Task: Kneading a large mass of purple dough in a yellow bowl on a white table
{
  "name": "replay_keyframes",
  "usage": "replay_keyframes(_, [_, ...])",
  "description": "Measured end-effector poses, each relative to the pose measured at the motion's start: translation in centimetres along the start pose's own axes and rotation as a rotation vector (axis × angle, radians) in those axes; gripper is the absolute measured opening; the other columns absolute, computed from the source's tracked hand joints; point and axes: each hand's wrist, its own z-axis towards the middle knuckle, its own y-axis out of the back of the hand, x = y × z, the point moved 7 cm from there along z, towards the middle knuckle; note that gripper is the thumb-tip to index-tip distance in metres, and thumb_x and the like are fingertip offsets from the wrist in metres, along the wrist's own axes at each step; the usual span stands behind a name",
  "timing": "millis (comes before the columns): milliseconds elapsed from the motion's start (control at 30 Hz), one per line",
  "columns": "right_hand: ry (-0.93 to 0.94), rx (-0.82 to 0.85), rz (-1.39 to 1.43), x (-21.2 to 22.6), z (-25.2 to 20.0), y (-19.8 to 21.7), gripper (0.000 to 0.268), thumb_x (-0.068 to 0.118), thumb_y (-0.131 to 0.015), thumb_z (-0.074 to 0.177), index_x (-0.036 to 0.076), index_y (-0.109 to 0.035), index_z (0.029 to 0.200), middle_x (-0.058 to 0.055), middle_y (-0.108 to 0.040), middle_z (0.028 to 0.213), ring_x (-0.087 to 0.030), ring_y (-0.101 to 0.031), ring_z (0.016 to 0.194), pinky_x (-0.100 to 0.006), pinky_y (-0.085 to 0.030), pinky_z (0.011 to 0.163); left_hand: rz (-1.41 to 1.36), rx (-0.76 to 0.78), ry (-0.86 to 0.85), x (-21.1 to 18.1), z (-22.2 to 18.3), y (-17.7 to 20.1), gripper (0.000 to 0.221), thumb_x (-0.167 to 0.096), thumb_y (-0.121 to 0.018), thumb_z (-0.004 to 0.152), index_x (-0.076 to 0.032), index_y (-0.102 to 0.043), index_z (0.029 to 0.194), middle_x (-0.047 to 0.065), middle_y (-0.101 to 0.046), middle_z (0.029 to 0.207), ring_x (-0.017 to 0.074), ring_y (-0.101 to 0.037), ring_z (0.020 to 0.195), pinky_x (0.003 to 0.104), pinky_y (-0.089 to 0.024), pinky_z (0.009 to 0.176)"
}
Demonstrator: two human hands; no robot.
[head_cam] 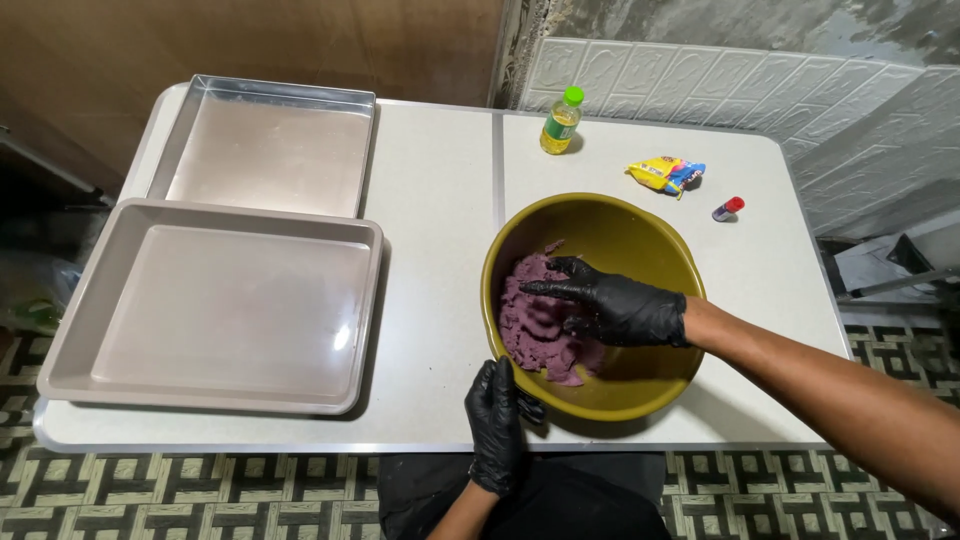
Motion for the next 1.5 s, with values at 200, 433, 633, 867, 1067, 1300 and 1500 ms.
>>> replay_keyframes(200, [-0.225, -0.141, -0.412, -4.4, 0.0, 0.2, 0.067, 0.061, -0.069, 0.088, 0.044, -0.049, 0.149, -0.008, -0.050, 0.148, -0.036, -0.060, 0.128, -0.046, -0.056, 0.098, 0.186, -0.179, -0.075, 1.9, 7.1, 3.6, 0.036, -0.035, -0.055, 0.107, -0.014, -0.054, 0.078, 0.007, -0.063, 0.060, 0.0132, -0.064, 0.056, 0.025, -0.054, 0.061])
replay_keyframes(433, [-0.108, 0.125, -0.599, -5.5, 2.2, -6.9, 0.110, 0.090, -0.071, 0.057, 0.054, -0.037, 0.155, -0.018, -0.020, 0.168, -0.054, -0.022, 0.148, -0.083, -0.026, 0.103, 0.353, -0.062, 0.112, -0.2, 14.2, 0.5, 0.034, -0.041, -0.079, 0.089, -0.014, -0.066, 0.107, 0.003, -0.070, 0.080, 0.0143, -0.063, 0.077, 0.032, -0.055, 0.074])
replay_keyframes(633, [0.052, -0.012, -0.613, -10.8, 4.6, -8.8, 0.098, 0.085, -0.075, 0.061, 0.042, -0.052, 0.146, -0.023, -0.039, 0.149, -0.050, -0.043, 0.134, -0.066, -0.046, 0.097, 0.208, -0.073, 0.205, 0.7, 14.4, -0.3, 0.022, -0.022, -0.073, 0.093, -0.004, -0.070, 0.106, 0.004, -0.064, 0.063, 0.0120, -0.062, 0.056, 0.026, -0.058, 0.053])
replay_keyframes(867, [0.139, -0.054, -0.622, -15.5, 7.2, -8.7, 0.086, 0.049, -0.083, 0.054, 0.043, -0.056, 0.136, -0.010, -0.059, 0.129, -0.036, -0.065, 0.106, -0.050, -0.059, 0.076, 0.316, -0.204, 0.011, -1.1, 12.8, -0.3, 0.027, -0.024, -0.073, 0.096, -0.008, -0.063, 0.078, 0.010, -0.062, 0.059, 0.0097, -0.054, 0.063, 0.027, -0.053, 0.061])
replay_keyframes(1067, [-0.019, -0.043, -0.454, -18.6, 9.5, -8.5, 0.073, 0.043, -0.077, 0.064, 0.039, -0.062, 0.135, -0.001, -0.073, 0.117, -0.032, -0.070, 0.106, -0.046, -0.060, 0.084, 0.277, -0.289, -0.018, -0.3, 11.6, -0.2, 0.029, -0.023, -0.071, 0.099, -0.010, -0.061, 0.075, 0.004, -0.061, 0.059, 0.0079, -0.048, 0.065, 0.026, -0.050, 0.062])
replay_keyframes(1300, [-0.151, 0.178, -0.128, -11.2, 9.1, -2.6, 0.079, 0.021, -0.082, 0.068, 0.015, -0.060, 0.144, -0.023, -0.068, 0.134, -0.048, -0.061, 0.124, -0.057, -0.052, 0.103, 0.264, -0.360, -0.054, 0.1, 9.0, -0.4, 0.031, -0.022, -0.071, 0.099, -0.011, -0.058, 0.073, 0.006, -0.061, 0.058, 0.0076, -0.049, 0.065, 0.024, -0.049, 0.065])
replay_keyframes(1500, [-0.146, 0.165, -0.160, -15.6, 8.2, -5.0, 0.075, 0.026, -0.082, 0.072, 0.021, -0.060, 0.143, -0.017, -0.066, 0.137, -0.044, -0.061, 0.125, -0.054, -0.055, 0.100, 0.269, -0.368, -0.086, 0.2, 7.3, -0.9, 0.031, -0.024, -0.073, 0.098, -0.011, -0.059, 0.073, 0.006, -0.057, 0.056, 0.0077, -0.049, 0.063, 0.024, -0.048, 0.063])
